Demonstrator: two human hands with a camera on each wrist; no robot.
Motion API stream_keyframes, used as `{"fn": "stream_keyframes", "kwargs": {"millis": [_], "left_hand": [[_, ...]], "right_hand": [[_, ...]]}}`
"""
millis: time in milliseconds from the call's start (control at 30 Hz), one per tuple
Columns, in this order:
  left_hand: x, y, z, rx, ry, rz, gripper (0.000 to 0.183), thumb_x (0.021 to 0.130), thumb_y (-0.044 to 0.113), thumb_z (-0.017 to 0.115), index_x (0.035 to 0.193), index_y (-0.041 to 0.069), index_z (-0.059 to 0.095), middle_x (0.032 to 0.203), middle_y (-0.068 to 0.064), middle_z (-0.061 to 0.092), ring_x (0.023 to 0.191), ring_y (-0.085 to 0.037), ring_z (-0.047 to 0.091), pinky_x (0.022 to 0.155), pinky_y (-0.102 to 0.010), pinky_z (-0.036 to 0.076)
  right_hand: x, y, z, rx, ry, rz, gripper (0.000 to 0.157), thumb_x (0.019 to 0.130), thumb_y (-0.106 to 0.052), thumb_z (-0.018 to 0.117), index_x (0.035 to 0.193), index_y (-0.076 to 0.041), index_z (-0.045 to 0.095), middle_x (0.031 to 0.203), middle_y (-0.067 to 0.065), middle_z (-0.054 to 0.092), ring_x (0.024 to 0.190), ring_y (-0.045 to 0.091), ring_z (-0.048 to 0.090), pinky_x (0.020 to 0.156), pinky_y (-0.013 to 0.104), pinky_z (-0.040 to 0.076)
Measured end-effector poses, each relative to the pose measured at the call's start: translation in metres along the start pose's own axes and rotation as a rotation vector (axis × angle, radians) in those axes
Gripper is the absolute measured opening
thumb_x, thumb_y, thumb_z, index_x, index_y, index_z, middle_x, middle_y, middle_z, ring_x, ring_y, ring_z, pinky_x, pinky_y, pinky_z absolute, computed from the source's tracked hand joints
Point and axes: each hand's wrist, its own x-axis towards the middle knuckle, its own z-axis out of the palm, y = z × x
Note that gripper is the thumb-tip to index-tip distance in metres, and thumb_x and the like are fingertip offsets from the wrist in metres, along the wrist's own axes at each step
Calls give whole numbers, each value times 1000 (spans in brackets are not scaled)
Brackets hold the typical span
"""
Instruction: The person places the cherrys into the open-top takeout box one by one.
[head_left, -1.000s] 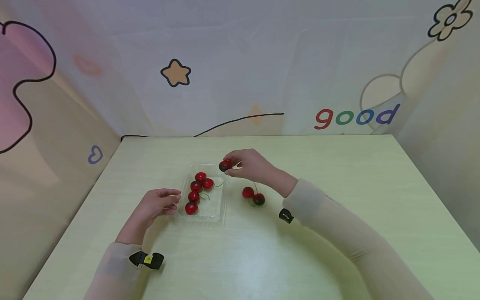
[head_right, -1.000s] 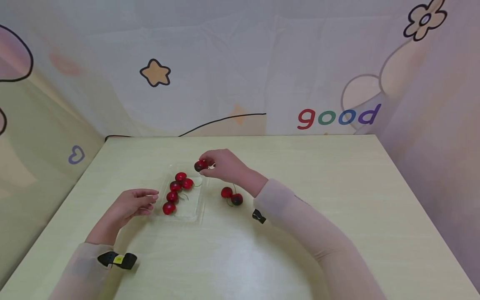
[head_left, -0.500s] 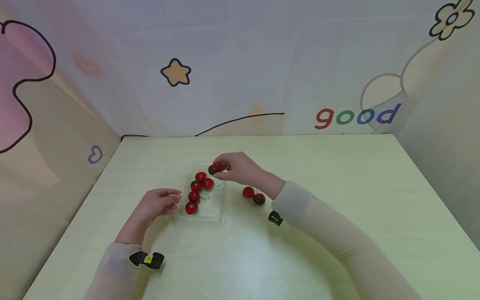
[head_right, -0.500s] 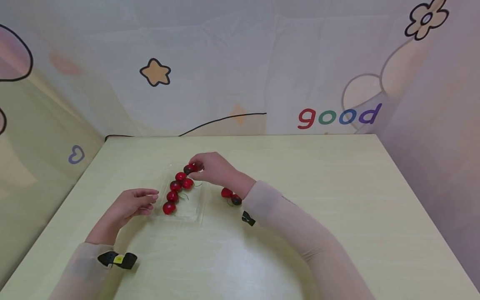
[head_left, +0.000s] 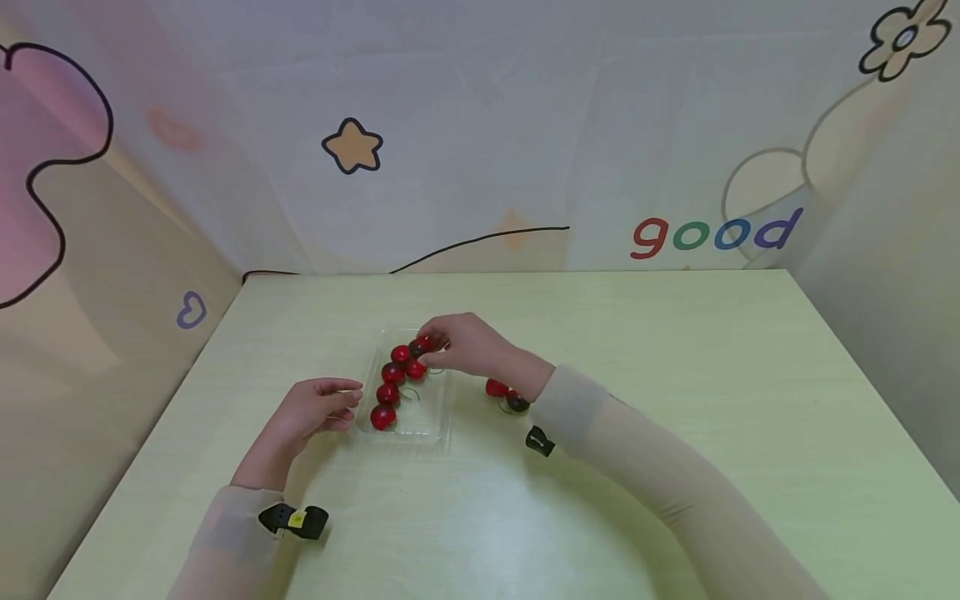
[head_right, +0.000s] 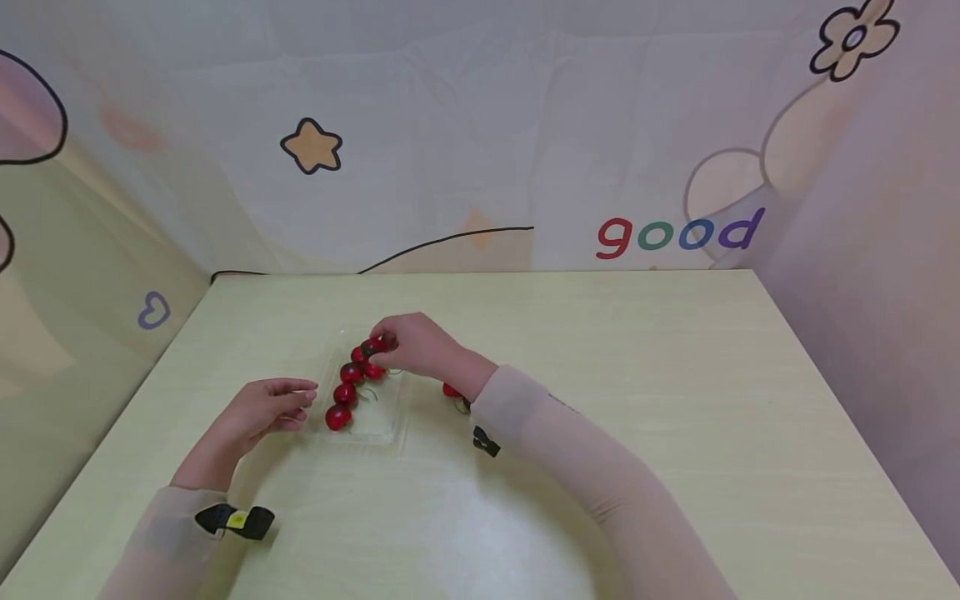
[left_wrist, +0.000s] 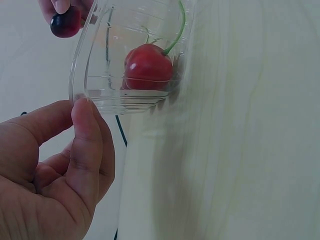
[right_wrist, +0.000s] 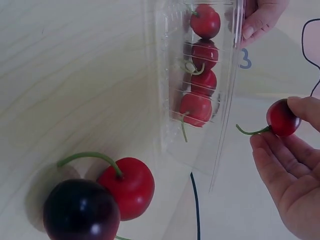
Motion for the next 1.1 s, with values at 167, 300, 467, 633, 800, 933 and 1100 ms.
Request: {"fn": "stream_keyframes", "kwargs": {"millis": [167, 300, 467, 633, 800, 933, 1100], "left_hand": [[1, 1, 1, 7, 8, -9, 42, 103, 16, 59, 138, -8, 57, 100, -7, 71, 73, -10, 62, 67, -18, 58], [1, 0, 1, 8, 6, -11, 42, 104, 15, 59, 138, -8, 56, 100, -7, 71, 73, -10, 62, 67, -18, 58], [1, 0, 1, 8, 6, -15, 42, 104, 15, 58, 138, -8, 56, 101, -7, 72, 73, -9, 62, 67, -18, 58], [1, 0, 1, 8, 7, -21, 42, 104, 16, 59, 138, -8, 57, 103, -8, 71, 75, -10, 62, 67, -18, 58], [2, -1, 1, 11, 4, -19, 42, 104, 17, 58, 138, -7, 57, 105, -9, 71, 76, -11, 63, 68, -18, 59], [2, -1, 0, 11, 3, -15, 42, 104, 16, 58, 138, -8, 56, 103, -8, 71, 74, -10, 63, 68, -18, 59], [2, -2, 0, 4, -1, -11, 42, 104, 16, 58, 138, -8, 56, 97, -5, 70, 72, -9, 62, 67, -18, 59]], "right_hand": [[4, 0, 7, 6, -17, 0, 34, 96, -19, 72, 127, -4, 68, 119, 11, 75, 110, 23, 69, 96, 32, 58], [7, -1, 12, 3, -39, 15, 34, 95, -18, 72, 126, -5, 67, 116, 12, 75, 106, 22, 69, 96, 32, 57], [9, -3, 18, 1, -61, 21, 31, 95, -16, 73, 123, -5, 66, 112, 12, 75, 102, 22, 69, 94, 32, 57], [11, -3, 21, -17, -79, 17, 29, 95, -15, 73, 121, -5, 68, 113, 11, 75, 102, 21, 68, 91, 30, 56], [14, -3, 25, -57, -88, 5, 27, 95, -14, 72, 120, -4, 71, 112, 10, 75, 100, 19, 67, 92, 30, 56], [16, -3, 30, -104, -97, -5, 22, 95, -13, 71, 116, -5, 73, 109, 8, 76, 94, 16, 64, 89, 28, 55], [18, -5, 35, -152, -108, 5, 15, 96, -12, 71, 108, -6, 75, 99, 6, 73, 85, 14, 57, 81, 25, 50]]}}
